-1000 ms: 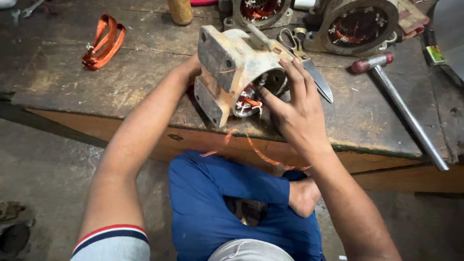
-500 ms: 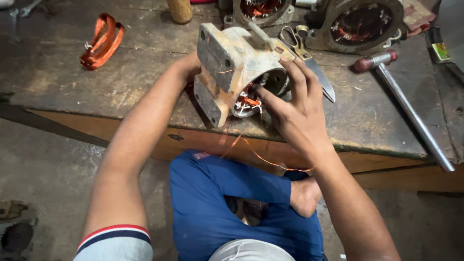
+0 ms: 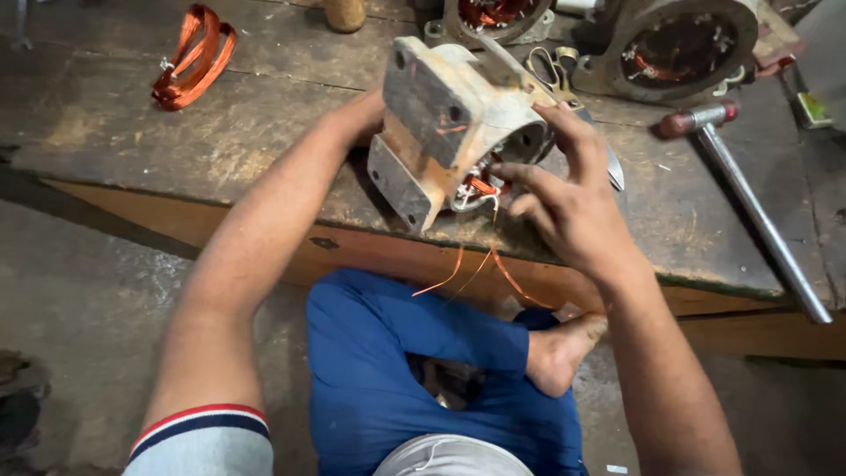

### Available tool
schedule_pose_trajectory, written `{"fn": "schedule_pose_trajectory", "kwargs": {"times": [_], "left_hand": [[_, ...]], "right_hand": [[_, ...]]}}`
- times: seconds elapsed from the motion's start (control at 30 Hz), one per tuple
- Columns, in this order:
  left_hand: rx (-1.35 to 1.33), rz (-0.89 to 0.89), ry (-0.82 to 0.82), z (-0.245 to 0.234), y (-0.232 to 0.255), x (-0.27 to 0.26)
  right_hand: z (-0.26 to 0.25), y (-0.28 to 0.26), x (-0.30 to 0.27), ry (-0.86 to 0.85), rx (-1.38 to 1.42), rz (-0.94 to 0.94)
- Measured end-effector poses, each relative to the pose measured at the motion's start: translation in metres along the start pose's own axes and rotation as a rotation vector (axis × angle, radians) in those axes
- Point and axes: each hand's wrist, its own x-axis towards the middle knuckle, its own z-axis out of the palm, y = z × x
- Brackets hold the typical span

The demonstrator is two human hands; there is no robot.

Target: The person inserts copper wire coils into the slots of a motor stator, secures them with white tape, and uses a hammer to tap the coils into place. The person also uses scissors to cut the tape and adjusts the coils by hand.

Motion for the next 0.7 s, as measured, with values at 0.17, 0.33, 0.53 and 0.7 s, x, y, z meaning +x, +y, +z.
{"fn": "schedule_pose_trajectory", "kwargs": {"times": [0.17,0.33,0.53,0.7], "left_hand": [[0.179,0.105,0.008,0.007,0.01,-0.007],[0.161,0.126,-0.044,0.018,0.023,-0.016],[0.074,0.112,-0.059,0.018,0.031,-0.028],[0.003,0.096,0.029,0.029,0.047,-0.047]], "right_hand": [[0.001,-0.003,-0.001,0.044,-0.186,0.026],[0.015,-0.014,0.003,0.089,-0.315,-0.032],[0.027,-0.027,0.012,0.136,-0.39,0.023],[0.022,-0.015,-0.005,0.15,-0.24,0.038]]}}
